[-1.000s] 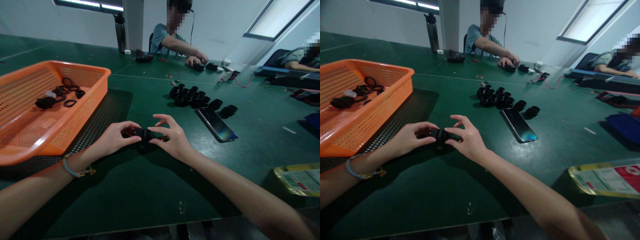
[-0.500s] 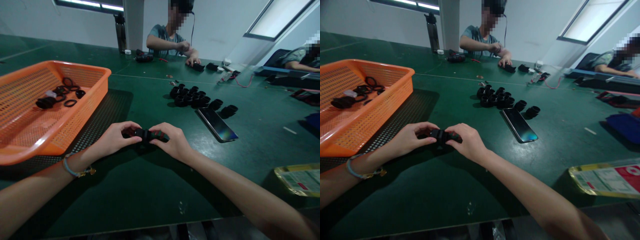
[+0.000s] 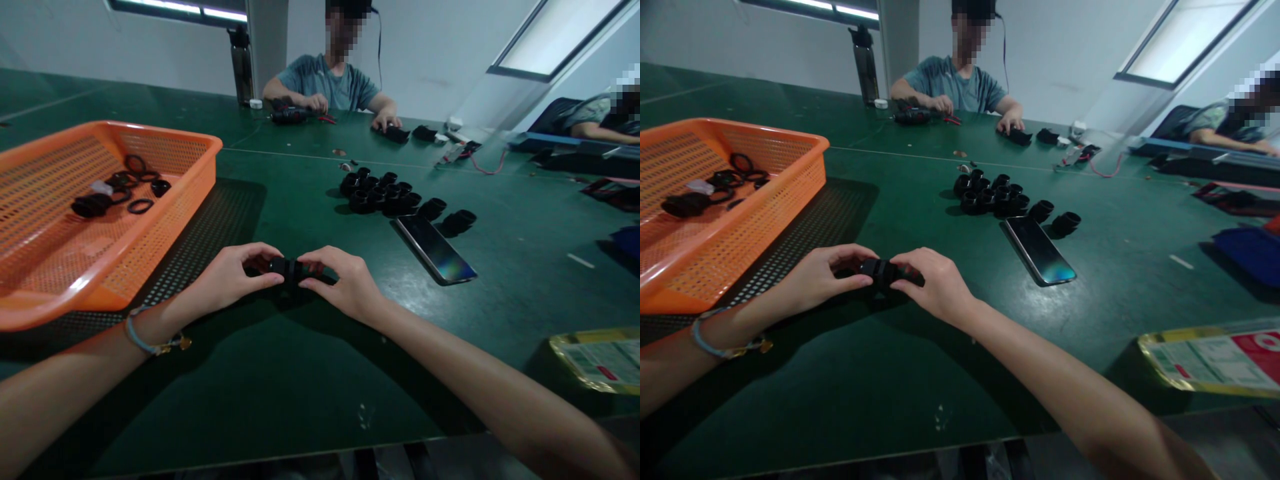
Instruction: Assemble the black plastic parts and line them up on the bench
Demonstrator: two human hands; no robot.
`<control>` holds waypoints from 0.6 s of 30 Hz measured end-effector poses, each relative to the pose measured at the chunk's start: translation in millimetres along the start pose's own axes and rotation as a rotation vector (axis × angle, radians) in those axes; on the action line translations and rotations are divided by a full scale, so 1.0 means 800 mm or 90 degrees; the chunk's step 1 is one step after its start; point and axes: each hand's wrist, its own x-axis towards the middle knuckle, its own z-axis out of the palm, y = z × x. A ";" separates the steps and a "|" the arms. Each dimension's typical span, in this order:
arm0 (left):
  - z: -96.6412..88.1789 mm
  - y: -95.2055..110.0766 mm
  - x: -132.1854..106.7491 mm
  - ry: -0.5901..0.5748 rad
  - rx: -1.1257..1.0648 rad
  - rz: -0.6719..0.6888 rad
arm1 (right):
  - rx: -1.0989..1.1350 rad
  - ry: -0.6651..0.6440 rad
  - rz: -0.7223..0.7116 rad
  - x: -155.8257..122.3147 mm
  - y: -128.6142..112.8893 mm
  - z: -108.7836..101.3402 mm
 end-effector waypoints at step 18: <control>0.000 0.001 -0.001 0.001 0.001 -0.003 | -0.004 -0.001 -0.010 0.000 0.001 0.000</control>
